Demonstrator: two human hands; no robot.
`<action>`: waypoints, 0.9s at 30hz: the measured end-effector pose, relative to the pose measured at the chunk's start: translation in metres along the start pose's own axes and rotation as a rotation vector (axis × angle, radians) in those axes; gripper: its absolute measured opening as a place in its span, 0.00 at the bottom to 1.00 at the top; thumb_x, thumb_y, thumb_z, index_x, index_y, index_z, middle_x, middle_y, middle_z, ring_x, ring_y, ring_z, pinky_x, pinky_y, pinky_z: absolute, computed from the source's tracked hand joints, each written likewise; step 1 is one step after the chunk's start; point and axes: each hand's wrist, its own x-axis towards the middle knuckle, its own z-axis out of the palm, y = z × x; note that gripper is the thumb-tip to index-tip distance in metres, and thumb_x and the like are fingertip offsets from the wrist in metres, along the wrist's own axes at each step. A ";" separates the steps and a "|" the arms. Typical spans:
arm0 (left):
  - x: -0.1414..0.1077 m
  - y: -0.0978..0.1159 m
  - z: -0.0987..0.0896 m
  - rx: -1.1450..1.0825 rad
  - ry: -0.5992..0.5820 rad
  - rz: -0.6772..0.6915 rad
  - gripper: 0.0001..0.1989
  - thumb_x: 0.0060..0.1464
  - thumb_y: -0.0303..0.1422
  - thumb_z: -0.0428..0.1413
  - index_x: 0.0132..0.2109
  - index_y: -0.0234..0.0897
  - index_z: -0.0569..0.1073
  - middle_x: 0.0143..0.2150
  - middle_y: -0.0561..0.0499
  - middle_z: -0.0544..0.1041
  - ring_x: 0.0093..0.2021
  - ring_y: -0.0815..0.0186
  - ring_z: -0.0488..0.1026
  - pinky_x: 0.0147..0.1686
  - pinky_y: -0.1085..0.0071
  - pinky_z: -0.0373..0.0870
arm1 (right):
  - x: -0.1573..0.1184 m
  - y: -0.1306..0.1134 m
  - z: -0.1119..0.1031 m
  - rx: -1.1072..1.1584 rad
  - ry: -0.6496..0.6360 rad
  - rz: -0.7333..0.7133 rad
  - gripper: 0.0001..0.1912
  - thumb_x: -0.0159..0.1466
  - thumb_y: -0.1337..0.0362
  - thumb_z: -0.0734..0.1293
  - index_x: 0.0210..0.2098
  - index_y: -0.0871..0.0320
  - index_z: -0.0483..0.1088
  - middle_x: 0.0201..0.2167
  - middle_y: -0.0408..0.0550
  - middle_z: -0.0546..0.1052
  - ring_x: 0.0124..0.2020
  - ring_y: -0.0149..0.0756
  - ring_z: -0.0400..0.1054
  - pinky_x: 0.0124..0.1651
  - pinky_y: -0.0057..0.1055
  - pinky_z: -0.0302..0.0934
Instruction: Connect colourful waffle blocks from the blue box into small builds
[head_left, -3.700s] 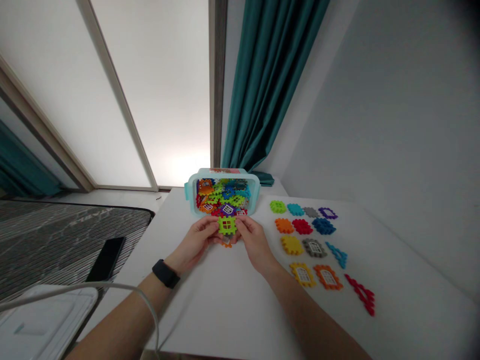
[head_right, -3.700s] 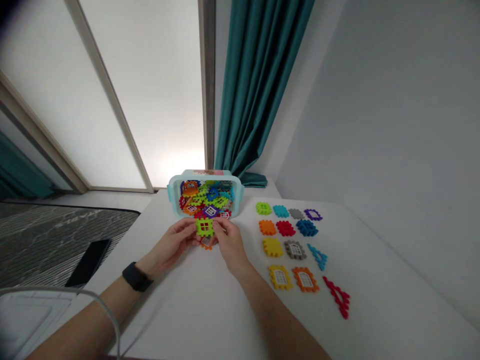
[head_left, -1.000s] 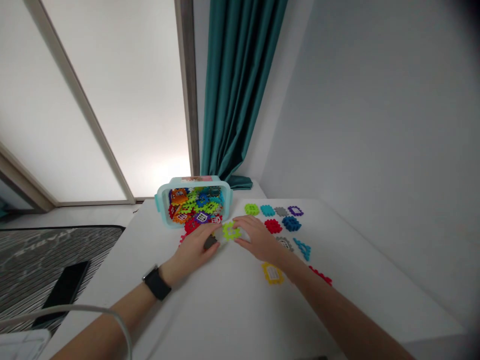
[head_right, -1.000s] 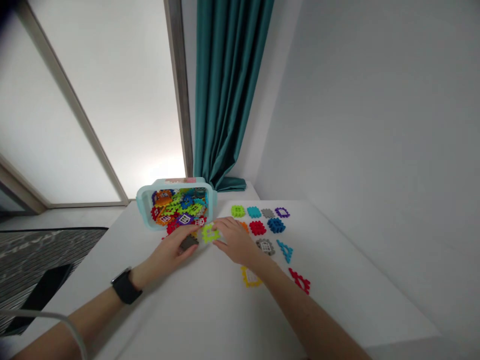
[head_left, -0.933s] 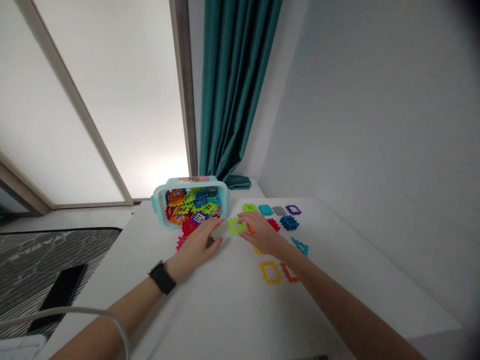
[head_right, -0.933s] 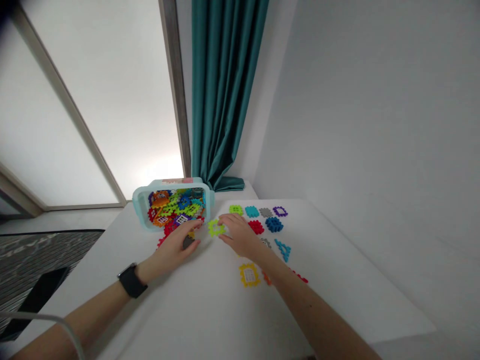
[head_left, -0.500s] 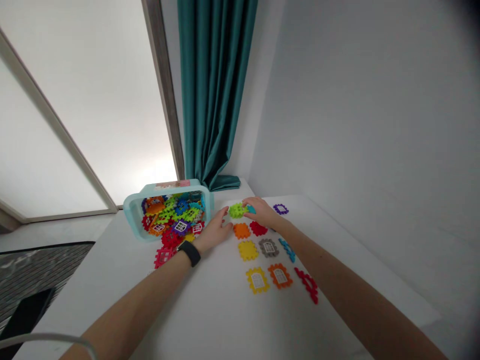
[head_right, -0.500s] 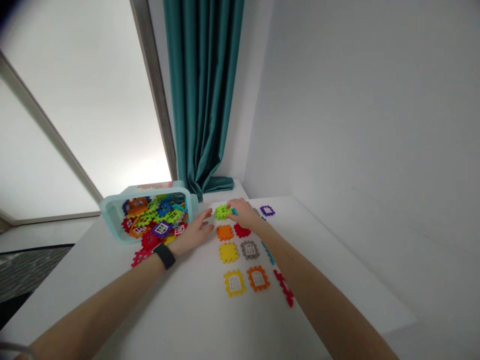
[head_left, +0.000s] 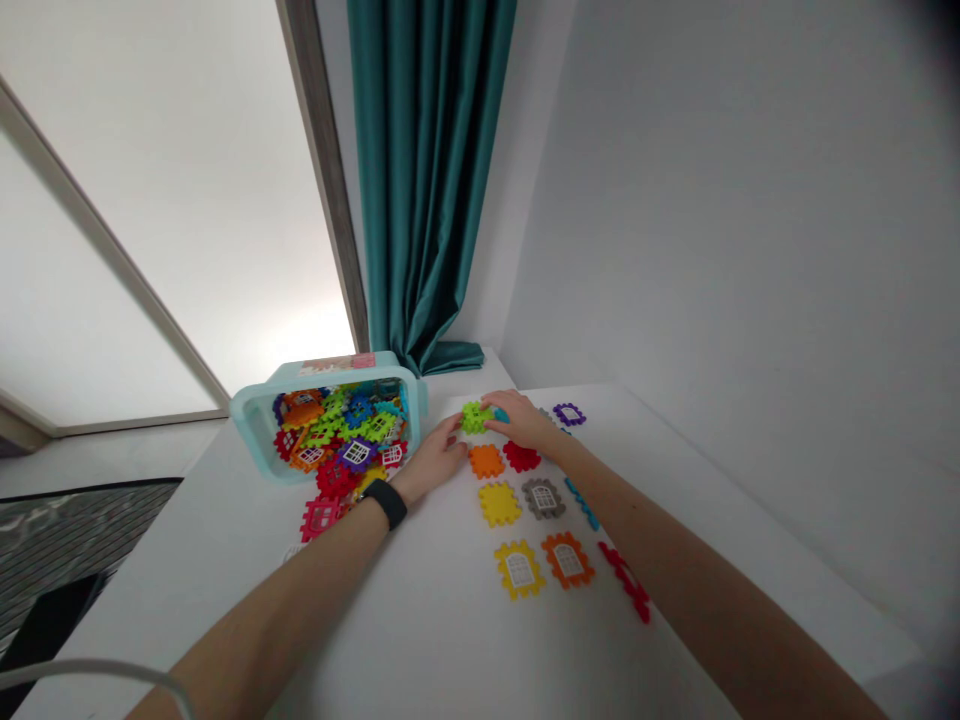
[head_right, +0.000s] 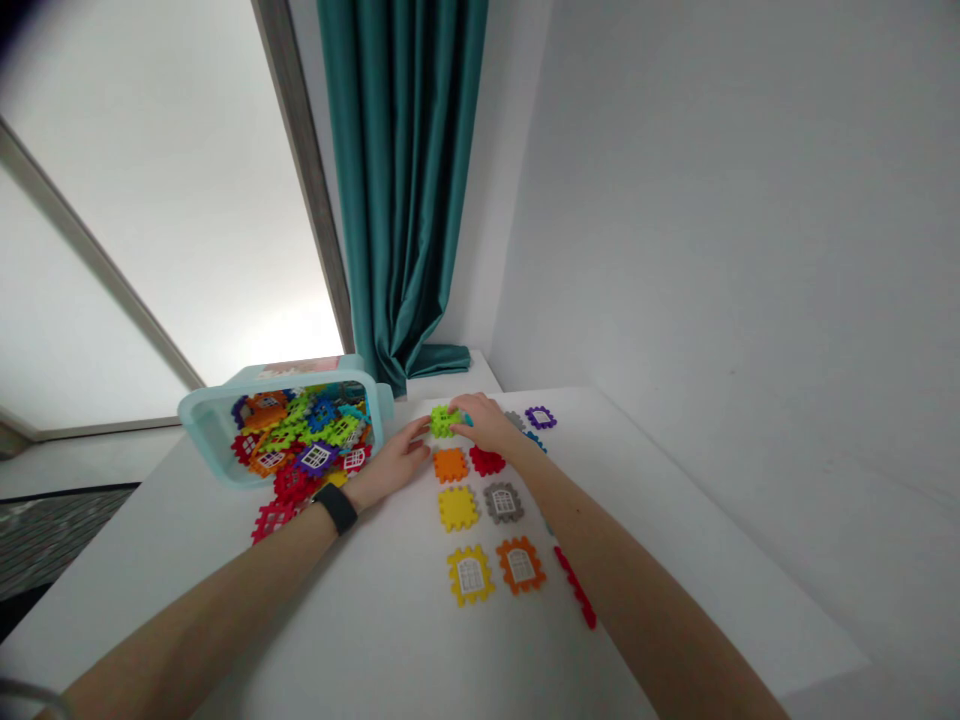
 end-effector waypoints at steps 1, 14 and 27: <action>0.000 0.000 0.000 0.001 0.001 0.001 0.28 0.50 0.25 0.60 0.60 0.35 0.71 0.63 0.37 0.71 0.64 0.52 0.67 0.65 0.52 0.60 | 0.000 0.000 0.000 -0.003 -0.007 0.000 0.12 0.62 0.64 0.69 0.46 0.53 0.75 0.52 0.50 0.78 0.54 0.47 0.68 0.60 0.48 0.59; 0.006 -0.007 -0.003 0.128 -0.047 0.013 0.29 0.55 0.26 0.56 0.65 0.34 0.66 0.67 0.39 0.67 0.66 0.55 0.65 0.66 0.55 0.61 | 0.005 0.002 0.005 -0.040 -0.075 0.019 0.12 0.63 0.64 0.69 0.47 0.53 0.74 0.53 0.50 0.77 0.55 0.45 0.69 0.58 0.43 0.60; 0.010 -0.014 -0.005 0.092 -0.062 0.009 0.27 0.55 0.25 0.57 0.62 0.34 0.67 0.64 0.38 0.70 0.64 0.54 0.67 0.66 0.53 0.61 | 0.002 0.001 0.006 -0.127 -0.125 0.041 0.18 0.61 0.65 0.70 0.50 0.51 0.70 0.50 0.49 0.78 0.54 0.47 0.68 0.58 0.44 0.57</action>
